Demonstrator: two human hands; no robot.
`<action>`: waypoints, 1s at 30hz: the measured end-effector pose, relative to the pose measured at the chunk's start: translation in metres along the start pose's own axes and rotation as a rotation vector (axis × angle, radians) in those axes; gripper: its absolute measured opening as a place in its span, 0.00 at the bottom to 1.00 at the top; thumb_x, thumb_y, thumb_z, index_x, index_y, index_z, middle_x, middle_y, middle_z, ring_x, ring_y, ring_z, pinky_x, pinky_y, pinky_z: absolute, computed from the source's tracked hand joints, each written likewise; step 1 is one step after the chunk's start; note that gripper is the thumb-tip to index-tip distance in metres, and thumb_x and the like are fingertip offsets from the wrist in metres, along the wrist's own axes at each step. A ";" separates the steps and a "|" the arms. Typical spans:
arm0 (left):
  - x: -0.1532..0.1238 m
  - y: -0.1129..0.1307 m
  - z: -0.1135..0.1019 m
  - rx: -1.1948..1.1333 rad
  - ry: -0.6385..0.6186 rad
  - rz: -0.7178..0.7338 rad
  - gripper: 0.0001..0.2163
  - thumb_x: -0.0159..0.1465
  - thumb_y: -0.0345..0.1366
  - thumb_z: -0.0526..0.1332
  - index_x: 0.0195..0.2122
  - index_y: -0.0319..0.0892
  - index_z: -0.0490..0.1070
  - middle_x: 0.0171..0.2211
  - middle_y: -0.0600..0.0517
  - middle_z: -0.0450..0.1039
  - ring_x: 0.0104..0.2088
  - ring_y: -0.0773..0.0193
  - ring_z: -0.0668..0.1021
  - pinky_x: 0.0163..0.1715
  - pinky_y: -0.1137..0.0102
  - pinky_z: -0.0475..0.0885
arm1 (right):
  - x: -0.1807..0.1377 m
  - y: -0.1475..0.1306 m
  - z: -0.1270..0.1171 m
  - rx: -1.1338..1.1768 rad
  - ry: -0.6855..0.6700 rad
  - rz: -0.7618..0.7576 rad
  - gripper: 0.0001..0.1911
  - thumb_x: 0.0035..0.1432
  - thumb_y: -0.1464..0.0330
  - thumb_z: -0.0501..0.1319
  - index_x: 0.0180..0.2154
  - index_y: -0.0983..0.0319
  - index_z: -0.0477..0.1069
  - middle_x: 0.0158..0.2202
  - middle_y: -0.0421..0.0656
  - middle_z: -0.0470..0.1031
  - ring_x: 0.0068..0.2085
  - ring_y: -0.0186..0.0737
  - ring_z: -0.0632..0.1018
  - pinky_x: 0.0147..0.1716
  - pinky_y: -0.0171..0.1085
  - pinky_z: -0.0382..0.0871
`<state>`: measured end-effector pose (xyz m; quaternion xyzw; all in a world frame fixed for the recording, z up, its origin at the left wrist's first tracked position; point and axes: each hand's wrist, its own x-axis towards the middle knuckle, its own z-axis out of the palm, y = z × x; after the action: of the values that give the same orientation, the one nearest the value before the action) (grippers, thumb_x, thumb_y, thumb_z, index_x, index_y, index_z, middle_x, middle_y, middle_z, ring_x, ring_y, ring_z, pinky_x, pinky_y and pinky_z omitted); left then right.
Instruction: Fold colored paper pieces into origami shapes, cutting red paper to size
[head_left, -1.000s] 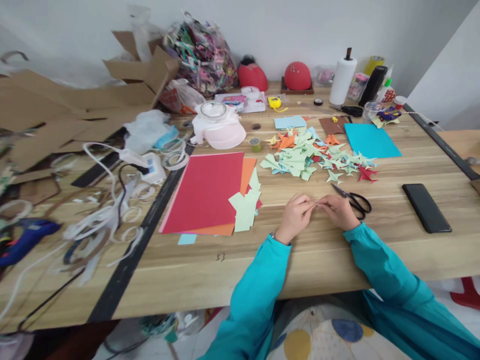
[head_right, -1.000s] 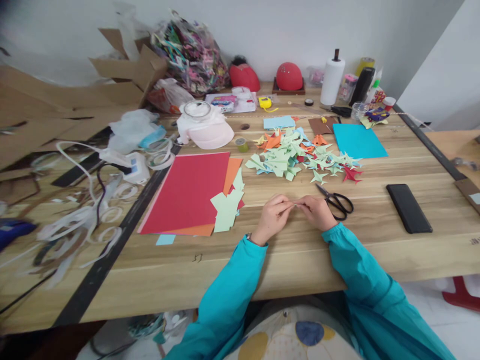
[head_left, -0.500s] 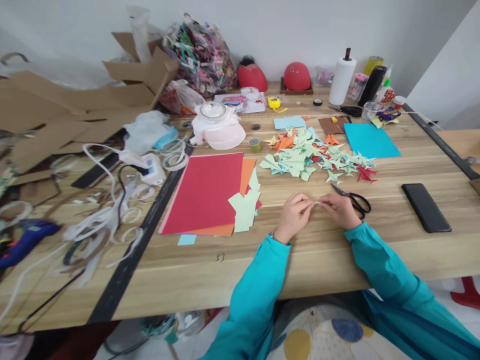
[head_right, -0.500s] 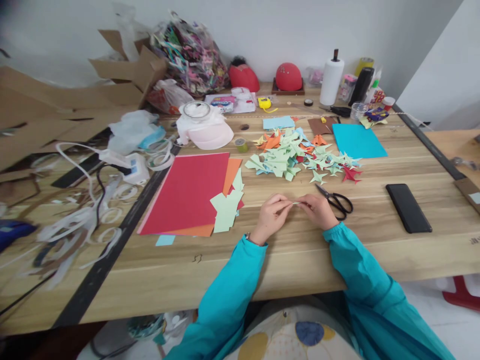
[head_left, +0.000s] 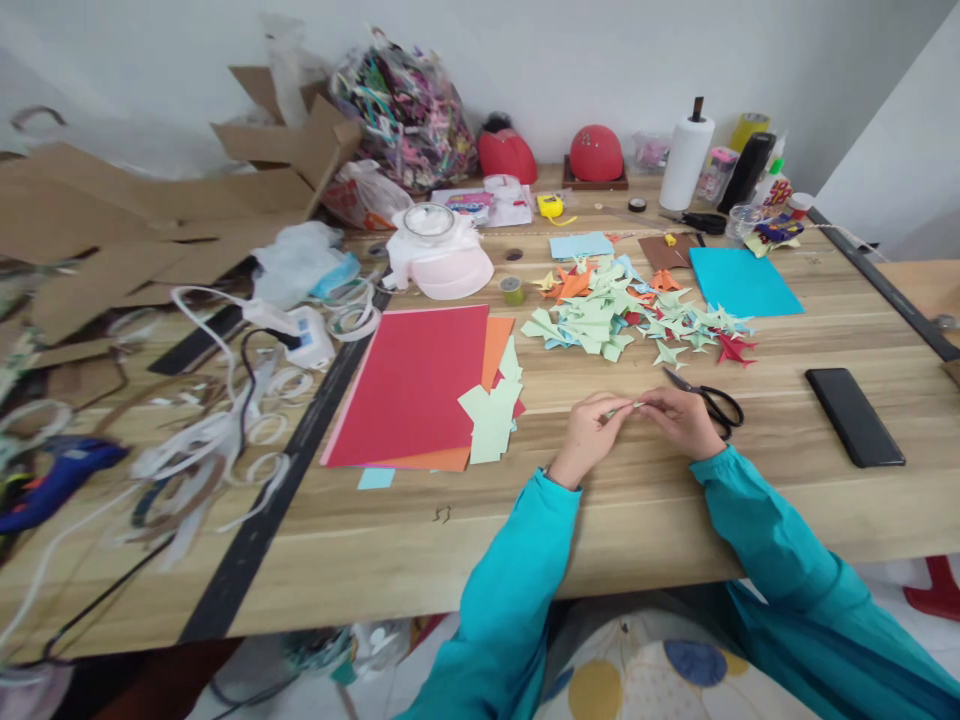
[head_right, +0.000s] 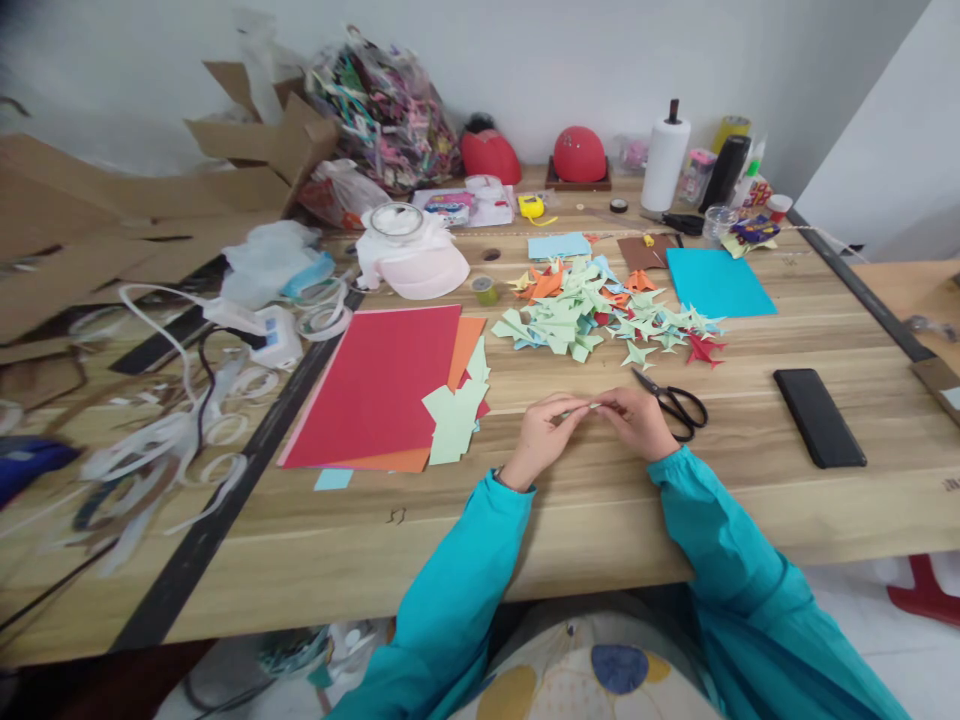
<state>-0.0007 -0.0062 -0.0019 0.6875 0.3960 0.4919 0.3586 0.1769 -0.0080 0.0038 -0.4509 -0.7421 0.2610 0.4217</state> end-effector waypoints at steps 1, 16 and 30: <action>0.000 0.001 0.000 -0.014 0.002 -0.012 0.07 0.62 0.38 0.62 0.35 0.43 0.79 0.33 0.47 0.79 0.35 0.62 0.78 0.37 0.67 0.74 | 0.000 0.000 0.000 0.002 0.007 0.011 0.10 0.59 0.62 0.60 0.36 0.60 0.77 0.31 0.45 0.80 0.29 0.38 0.78 0.29 0.36 0.74; 0.001 0.004 0.000 -0.067 -0.041 -0.020 0.06 0.61 0.37 0.63 0.33 0.43 0.79 0.32 0.49 0.79 0.33 0.63 0.78 0.37 0.68 0.73 | 0.001 -0.003 0.000 0.082 0.001 0.048 0.10 0.58 0.61 0.61 0.34 0.61 0.76 0.29 0.44 0.79 0.28 0.38 0.78 0.28 0.37 0.74; 0.000 0.007 -0.001 0.039 -0.022 0.127 0.07 0.63 0.33 0.60 0.30 0.41 0.76 0.27 0.50 0.75 0.30 0.66 0.76 0.32 0.71 0.71 | 0.001 -0.005 -0.001 0.096 -0.058 0.030 0.13 0.60 0.59 0.60 0.33 0.62 0.75 0.26 0.44 0.77 0.28 0.37 0.77 0.28 0.35 0.72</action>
<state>-0.0007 -0.0085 0.0046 0.7232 0.3571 0.4985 0.3177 0.1751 -0.0094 0.0089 -0.4333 -0.7339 0.3155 0.4172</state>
